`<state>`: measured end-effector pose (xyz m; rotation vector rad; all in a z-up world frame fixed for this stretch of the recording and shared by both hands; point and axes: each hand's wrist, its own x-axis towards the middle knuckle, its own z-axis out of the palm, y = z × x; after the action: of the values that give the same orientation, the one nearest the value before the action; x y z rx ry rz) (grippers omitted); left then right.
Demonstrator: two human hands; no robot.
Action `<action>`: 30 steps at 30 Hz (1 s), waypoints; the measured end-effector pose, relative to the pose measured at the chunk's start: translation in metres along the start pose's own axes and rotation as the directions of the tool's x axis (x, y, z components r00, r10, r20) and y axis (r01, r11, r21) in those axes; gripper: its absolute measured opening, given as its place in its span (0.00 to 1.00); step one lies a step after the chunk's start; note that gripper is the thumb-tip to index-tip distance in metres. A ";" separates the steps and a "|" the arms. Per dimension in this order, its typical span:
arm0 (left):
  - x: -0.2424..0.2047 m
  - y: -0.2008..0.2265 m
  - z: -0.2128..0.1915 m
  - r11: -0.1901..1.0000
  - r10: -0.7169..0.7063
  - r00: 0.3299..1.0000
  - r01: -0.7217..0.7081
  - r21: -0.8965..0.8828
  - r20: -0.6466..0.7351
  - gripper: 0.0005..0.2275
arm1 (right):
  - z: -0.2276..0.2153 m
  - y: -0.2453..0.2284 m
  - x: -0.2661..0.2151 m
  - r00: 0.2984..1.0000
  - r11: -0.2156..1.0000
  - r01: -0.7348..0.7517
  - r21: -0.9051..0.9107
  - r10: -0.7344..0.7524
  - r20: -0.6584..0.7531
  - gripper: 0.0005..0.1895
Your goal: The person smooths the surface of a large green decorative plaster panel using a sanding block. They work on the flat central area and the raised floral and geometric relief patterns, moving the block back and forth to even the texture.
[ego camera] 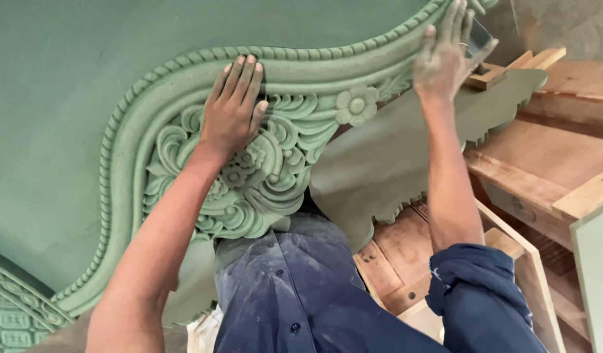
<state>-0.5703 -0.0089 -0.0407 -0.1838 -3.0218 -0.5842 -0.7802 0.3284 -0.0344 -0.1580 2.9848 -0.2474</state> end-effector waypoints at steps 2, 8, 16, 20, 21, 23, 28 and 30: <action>0.011 -0.002 -0.002 1.000 0.013 1.000 -0.013 0.002 -0.016 0.26 | 0.012 -0.017 -0.002 0.989 0.995 0.091 0.044 -0.085 -0.118 0.33; 0.004 0.006 -0.005 1.000 -0.007 1.000 0.007 0.004 0.017 0.27 | 0.067 -0.092 -0.104 0.877 0.881 0.469 0.063 -0.473 0.086 0.32; 0.006 0.002 -0.003 0.999 -0.032 0.999 0.032 -0.028 0.016 0.27 | 0.020 -0.002 0.037 0.979 0.980 0.170 0.099 -0.156 -0.132 0.31; 0.011 -0.003 -0.006 1.000 -0.026 1.000 0.026 0.002 0.016 0.28 | 0.048 -0.068 -0.025 0.920 0.954 0.279 0.109 -0.233 -0.315 0.35; 0.011 -0.002 -0.005 1.000 -0.028 0.999 0.029 -0.009 0.020 0.28 | 0.052 -0.082 -0.048 0.900 0.925 0.370 0.088 -0.333 -0.282 0.36; 0.010 0.002 -0.005 0.999 -0.028 0.999 0.028 -0.014 0.018 0.28 | 0.053 -0.096 -0.080 0.925 0.895 0.375 0.240 -0.343 -0.166 0.36; 0.014 0.001 -0.007 1.000 -0.024 1.000 0.024 0.006 -0.001 0.27 | 0.018 -0.042 -0.025 0.935 0.916 0.331 0.224 -0.287 -0.207 0.35; 0.014 0.001 -0.005 1.000 -0.017 1.000 0.017 0.005 -0.014 0.27 | 0.011 -0.014 0.018 0.961 0.961 0.220 0.166 -0.184 -0.207 0.32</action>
<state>-0.5838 -0.0083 -0.0348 -0.1533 -3.0140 -0.5760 -0.7950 0.3109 -0.0455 -0.4441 3.1099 -0.5973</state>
